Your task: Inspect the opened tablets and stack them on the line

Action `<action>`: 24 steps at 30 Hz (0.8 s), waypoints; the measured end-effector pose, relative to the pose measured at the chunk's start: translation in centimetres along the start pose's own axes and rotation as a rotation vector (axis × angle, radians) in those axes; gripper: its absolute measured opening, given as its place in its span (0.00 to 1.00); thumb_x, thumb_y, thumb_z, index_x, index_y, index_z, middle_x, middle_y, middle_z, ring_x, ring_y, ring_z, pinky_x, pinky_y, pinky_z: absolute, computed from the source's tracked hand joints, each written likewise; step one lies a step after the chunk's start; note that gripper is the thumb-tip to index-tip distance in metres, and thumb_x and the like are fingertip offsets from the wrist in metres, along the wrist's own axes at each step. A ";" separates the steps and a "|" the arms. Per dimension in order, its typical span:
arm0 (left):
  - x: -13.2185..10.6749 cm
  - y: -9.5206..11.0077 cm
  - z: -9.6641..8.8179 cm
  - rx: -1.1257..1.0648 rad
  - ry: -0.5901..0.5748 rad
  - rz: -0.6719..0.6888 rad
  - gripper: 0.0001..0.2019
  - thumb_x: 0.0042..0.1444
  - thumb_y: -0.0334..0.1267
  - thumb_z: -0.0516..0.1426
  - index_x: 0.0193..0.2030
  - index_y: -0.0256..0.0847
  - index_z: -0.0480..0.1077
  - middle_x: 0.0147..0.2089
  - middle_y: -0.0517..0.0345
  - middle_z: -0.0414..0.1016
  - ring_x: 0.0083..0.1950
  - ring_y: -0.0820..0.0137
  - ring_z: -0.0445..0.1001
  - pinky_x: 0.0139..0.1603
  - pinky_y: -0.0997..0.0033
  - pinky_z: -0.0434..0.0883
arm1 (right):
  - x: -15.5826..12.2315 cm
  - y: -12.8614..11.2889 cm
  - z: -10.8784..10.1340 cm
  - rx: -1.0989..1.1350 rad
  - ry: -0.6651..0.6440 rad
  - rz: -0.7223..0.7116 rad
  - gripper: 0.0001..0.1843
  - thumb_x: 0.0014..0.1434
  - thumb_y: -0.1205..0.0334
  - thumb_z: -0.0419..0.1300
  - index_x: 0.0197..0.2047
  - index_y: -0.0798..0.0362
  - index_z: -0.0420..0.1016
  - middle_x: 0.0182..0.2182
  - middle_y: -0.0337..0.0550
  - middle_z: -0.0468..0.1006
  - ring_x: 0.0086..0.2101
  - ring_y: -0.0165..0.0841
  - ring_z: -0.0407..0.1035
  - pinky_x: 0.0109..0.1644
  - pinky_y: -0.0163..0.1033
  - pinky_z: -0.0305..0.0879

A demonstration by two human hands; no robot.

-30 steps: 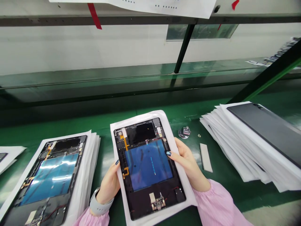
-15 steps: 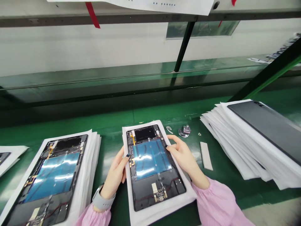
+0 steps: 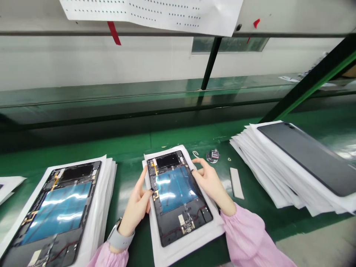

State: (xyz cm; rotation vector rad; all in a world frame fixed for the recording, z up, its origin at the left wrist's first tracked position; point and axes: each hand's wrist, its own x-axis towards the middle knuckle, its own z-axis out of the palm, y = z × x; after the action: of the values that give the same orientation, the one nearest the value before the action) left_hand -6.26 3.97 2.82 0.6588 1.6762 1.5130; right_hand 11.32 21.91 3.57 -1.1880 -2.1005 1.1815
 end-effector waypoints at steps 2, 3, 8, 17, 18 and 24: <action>0.2 -0.1 -0.2 -0.003 -0.014 0.016 0.40 0.57 0.35 0.54 0.75 0.36 0.44 0.10 0.74 0.57 0.13 0.76 0.49 0.15 0.80 0.51 | 0.1 -0.2 -1.4 -0.106 0.175 -0.009 0.21 0.58 0.60 0.53 0.55 0.55 0.67 0.15 0.28 0.59 0.19 0.33 0.57 0.27 0.35 0.50; 0.3 -0.2 -0.4 -0.003 -0.013 0.027 0.40 0.56 0.35 0.55 0.75 0.35 0.45 0.11 0.75 0.56 0.14 0.76 0.49 0.16 0.80 0.51 | 0.2 -0.2 -2.1 -0.187 0.261 -0.001 0.24 0.60 0.60 0.52 0.59 0.56 0.66 0.16 0.29 0.61 0.20 0.34 0.59 0.29 0.36 0.52; 1.1 -0.8 -0.9 0.009 0.086 0.035 0.39 0.54 0.45 0.58 0.70 0.32 0.54 0.14 0.76 0.53 0.16 0.76 0.49 0.17 0.79 0.50 | 1.5 0.8 -4.4 -0.568 0.296 0.143 0.30 0.61 0.61 0.53 0.66 0.53 0.65 0.20 0.37 0.71 0.26 0.40 0.67 0.30 0.38 0.51; 1.5 -1.3 -0.4 -0.030 0.073 -0.023 0.40 0.50 0.52 0.62 0.65 0.36 0.54 0.19 0.72 0.65 0.17 0.75 0.57 0.16 0.79 0.56 | 3.1 4.3 -4.1 -0.399 0.277 0.200 0.22 0.60 0.53 0.55 0.56 0.43 0.73 0.26 0.37 0.79 0.29 0.40 0.73 0.31 0.37 0.58; 1.4 -1.3 -0.4 -0.029 0.063 -0.020 0.40 0.50 0.52 0.62 0.65 0.36 0.54 0.19 0.72 0.65 0.17 0.75 0.57 0.16 0.79 0.56 | 3.2 4.5 -4.1 -0.371 0.282 0.191 0.22 0.59 0.53 0.56 0.56 0.44 0.73 0.25 0.36 0.79 0.28 0.39 0.72 0.30 0.37 0.58; 1.3 -1.5 -0.6 -0.032 0.028 0.017 0.39 0.52 0.54 0.61 0.66 0.40 0.53 0.18 0.74 0.61 0.16 0.76 0.54 0.17 0.78 0.55 | 2.9 3.8 -4.5 -0.186 0.326 0.046 0.28 0.59 0.52 0.55 0.62 0.50 0.70 0.16 0.31 0.69 0.21 0.34 0.66 0.28 0.36 0.60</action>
State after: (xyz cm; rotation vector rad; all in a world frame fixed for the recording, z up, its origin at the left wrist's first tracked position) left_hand -7.30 4.39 1.09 0.6386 1.6678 1.5643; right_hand 14.74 27.42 2.70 -1.4122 -1.9728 0.7601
